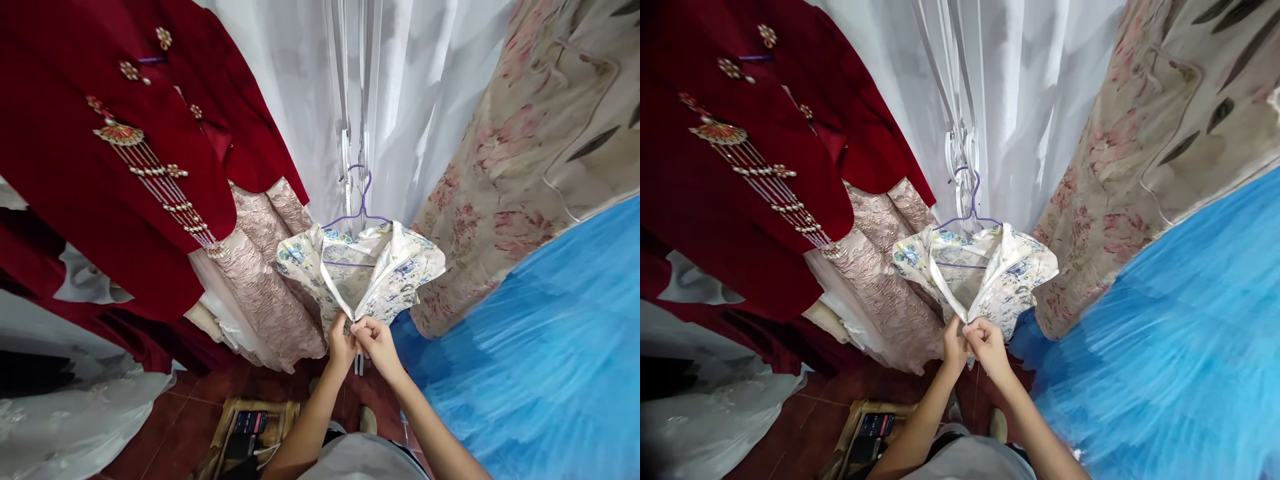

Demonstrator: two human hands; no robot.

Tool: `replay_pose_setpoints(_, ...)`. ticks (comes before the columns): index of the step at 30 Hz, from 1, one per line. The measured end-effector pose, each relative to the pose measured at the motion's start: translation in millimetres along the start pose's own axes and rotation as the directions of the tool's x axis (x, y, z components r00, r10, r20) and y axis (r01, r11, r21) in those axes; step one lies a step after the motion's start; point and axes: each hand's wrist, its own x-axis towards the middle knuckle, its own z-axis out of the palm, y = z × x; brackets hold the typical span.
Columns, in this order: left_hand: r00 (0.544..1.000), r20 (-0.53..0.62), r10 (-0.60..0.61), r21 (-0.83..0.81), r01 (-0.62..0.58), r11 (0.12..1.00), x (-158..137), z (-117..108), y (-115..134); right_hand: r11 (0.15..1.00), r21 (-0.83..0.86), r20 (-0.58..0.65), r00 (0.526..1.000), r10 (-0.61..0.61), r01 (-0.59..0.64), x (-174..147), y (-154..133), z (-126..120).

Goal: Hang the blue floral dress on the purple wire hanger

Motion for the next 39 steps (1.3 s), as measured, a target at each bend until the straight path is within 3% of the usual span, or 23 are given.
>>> replay_pose_setpoints(5, 0.989, 0.134, 0.055, 0.013, -0.057, 0.998, 5, 0, 9, 0.993, 0.098, -0.182, 0.982, -0.05, 0.069, 30, -51, 3)
replay_pose_setpoints(11, 0.984, 0.154, 0.088, 0.047, -0.096, 0.994, 7, -6, 4, 0.964, 0.09, -0.21, 0.951, -0.228, 0.251, 87, -123, 24)
replay_pose_setpoints(15, 0.966, 0.234, 0.106, 0.024, -0.115, 0.993, 16, -15, -5, 0.944, 0.065, -0.239, 0.923, -0.301, 0.324, 101, -143, 31)
replay_pose_setpoints(18, 0.955, 0.268, 0.129, -0.013, -0.131, 0.991, 41, -34, 4, 0.942, 0.035, -0.236, 0.918, -0.318, 0.335, 98, -140, 30)
replay_pose_setpoints(22, 0.951, 0.127, 0.281, -0.074, -0.273, 0.959, 107, -68, 59, 0.938, -0.042, -0.253, 0.905, -0.343, 0.344, 89, -133, 31)
replay_pose_setpoints(23, 0.925, 0.129, 0.359, -0.052, -0.355, 0.933, 126, -74, 76, 0.934, -0.061, -0.254, 0.899, -0.357, 0.353, 87, -133, 32)
replay_pose_setpoints(27, 0.739, 0.393, 0.547, 0.113, -0.629, 0.77, 185, -82, 132, 0.905, -0.121, -0.257, 0.867, -0.426, 0.408, 87, -137, 35)
replay_pose_setpoints(30, 0.667, 0.399, 0.629, 0.161, -0.727, 0.668, 199, -77, 147, 0.903, -0.146, -0.272, 0.861, -0.43, 0.405, 94, -129, 35)
replay_pose_setpoints(32, 0.67, 0.316, 0.672, 0.153, -0.735, 0.661, 201, -75, 150, 0.918, -0.136, -0.284, 0.874, -0.395, 0.371, 99, -114, 35)
replay_pose_setpoints(35, 0.719, 0.114, 0.685, 0.12, -0.695, 0.709, 207, -82, 151, 0.952, -0.101, -0.301, 0.903, -0.308, 0.291, 102, -77, 36)
replay_pose_setpoints(39, 0.8, -0.068, 0.596, 0.122, -0.587, 0.801, 236, -122, 133, 0.975, -0.066, -0.292, 0.93, -0.223, 0.213, 89, -30, 40)
